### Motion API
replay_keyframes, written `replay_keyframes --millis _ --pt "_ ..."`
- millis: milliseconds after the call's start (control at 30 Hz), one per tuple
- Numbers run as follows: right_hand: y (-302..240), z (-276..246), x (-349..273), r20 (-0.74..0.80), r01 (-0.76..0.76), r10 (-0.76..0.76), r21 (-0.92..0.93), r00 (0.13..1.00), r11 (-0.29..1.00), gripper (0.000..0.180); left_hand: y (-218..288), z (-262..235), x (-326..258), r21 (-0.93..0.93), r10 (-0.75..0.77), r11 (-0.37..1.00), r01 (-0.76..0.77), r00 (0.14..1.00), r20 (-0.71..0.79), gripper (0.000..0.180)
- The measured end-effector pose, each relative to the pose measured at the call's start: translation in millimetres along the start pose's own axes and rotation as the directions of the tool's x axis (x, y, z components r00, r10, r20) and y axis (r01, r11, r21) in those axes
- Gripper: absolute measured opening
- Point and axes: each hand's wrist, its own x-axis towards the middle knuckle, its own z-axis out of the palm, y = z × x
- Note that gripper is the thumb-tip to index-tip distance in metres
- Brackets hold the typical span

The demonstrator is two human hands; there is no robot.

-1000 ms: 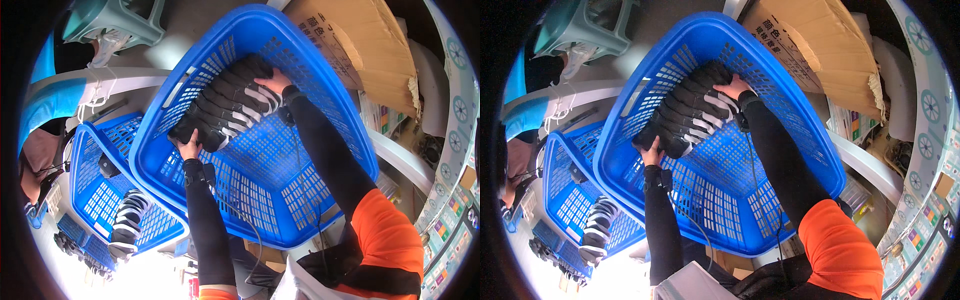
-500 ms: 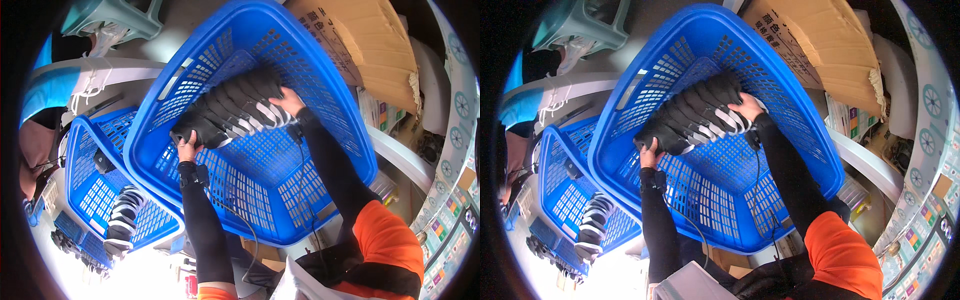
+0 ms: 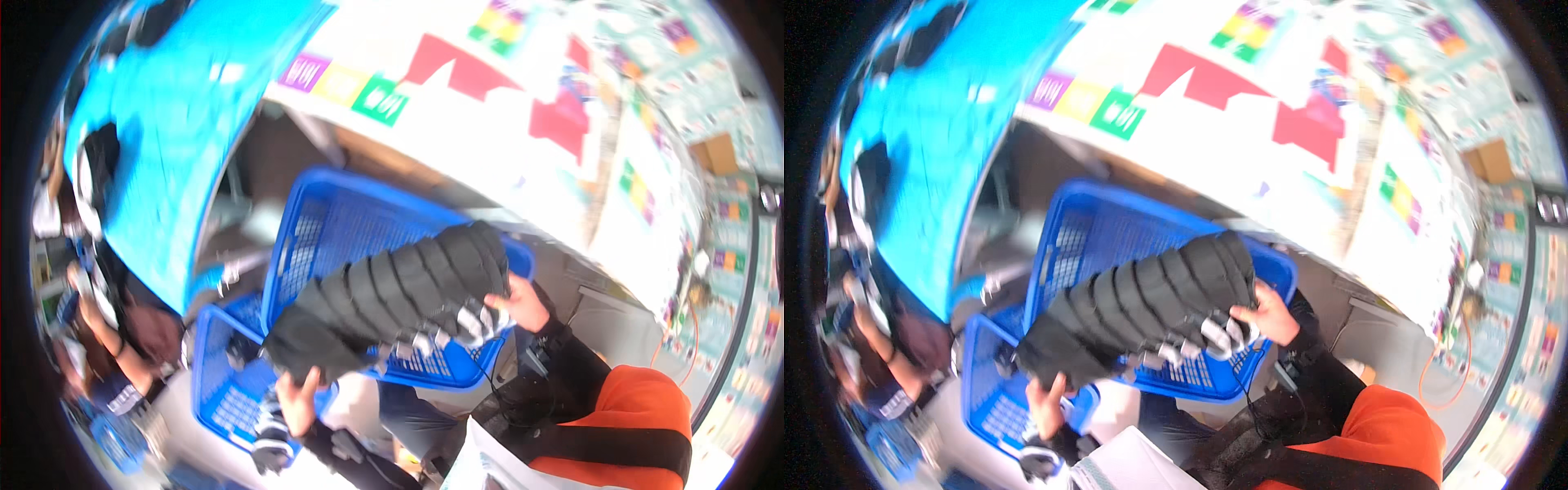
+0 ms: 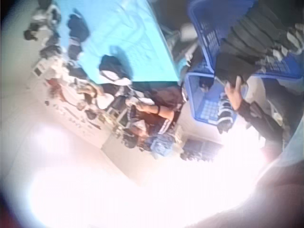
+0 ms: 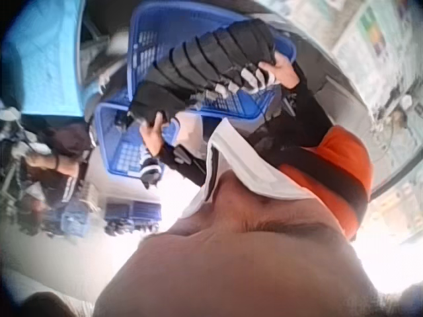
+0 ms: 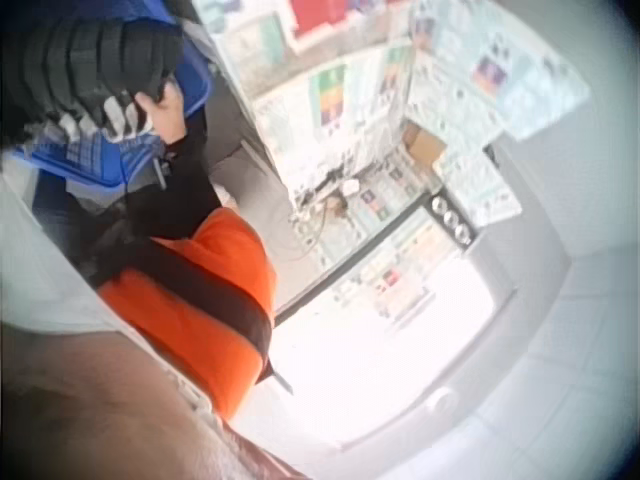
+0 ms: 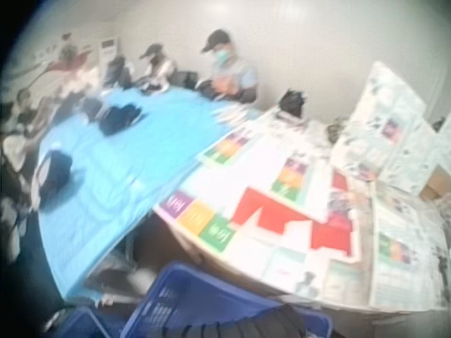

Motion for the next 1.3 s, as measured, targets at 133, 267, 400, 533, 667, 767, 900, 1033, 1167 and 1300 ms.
replay_keyframes --millis 133,267,400,533,667,767,900,1033,1167,1300 --pt "-121.2 -40.2 -95.0 -0.109 0.017 0.004 0.197 0.994 0.980 0.053 158.8 -19.5 -59.7 -0.223 0.139 0.967 -0.122 0.988 0.064 0.010" --pt "-194.7 -82.2 -150.5 -0.324 0.211 -0.053 0.476 0.945 0.854 0.029 314.2 9.3 -70.7 -0.032 0.297 0.955 -0.296 0.934 0.199 0.017" --pt "-198.7 -102.6 -178.3 -0.469 0.342 0.038 0.696 0.882 0.631 0.028 473.9 84.7 -49.3 0.210 0.355 0.827 -0.521 0.774 0.524 0.018" --pt "-192.6 -101.9 -182.8 -0.427 0.399 0.138 0.897 0.894 0.189 0.034 621.7 231.0 -24.2 0.410 0.242 0.517 -0.752 0.587 0.772 0.040" --pt "-184.1 -85.0 -155.2 -0.377 0.364 0.179 0.926 0.909 0.102 0.029 698.6 386.0 -17.6 0.466 0.150 0.211 -0.859 0.500 0.853 0.056" --pt "-153.3 -67.7 -121.2 -0.199 0.219 0.245 0.974 0.949 -0.057 0.022 696.2 525.5 17.5 0.399 0.003 0.054 -0.915 0.400 0.916 0.055" --pt "-166.0 -69.3 -53.2 -0.067 0.063 0.120 0.997 0.991 0.038 0.022 616.9 617.0 126.7 0.252 0.371 -0.316 -0.915 0.126 0.920 0.067" --pt "-163.2 -133.1 -60.1 0.298 -0.293 -0.003 0.939 0.954 0.179 0.038 590.0 672.5 73.3 0.396 0.496 -0.180 -0.900 0.265 0.827 0.080" --pt "-154.4 -235.4 -104.4 0.512 -0.360 -0.080 0.698 0.855 0.619 0.031 576.4 621.5 21.4 0.397 0.796 -0.091 -0.913 0.173 0.580 0.081" --pt "-142.4 -316.4 -128.8 0.272 -0.204 0.038 0.615 0.962 0.762 0.023 495.4 495.1 -23.7 0.376 0.808 0.589 -0.715 0.538 -0.242 0.061"
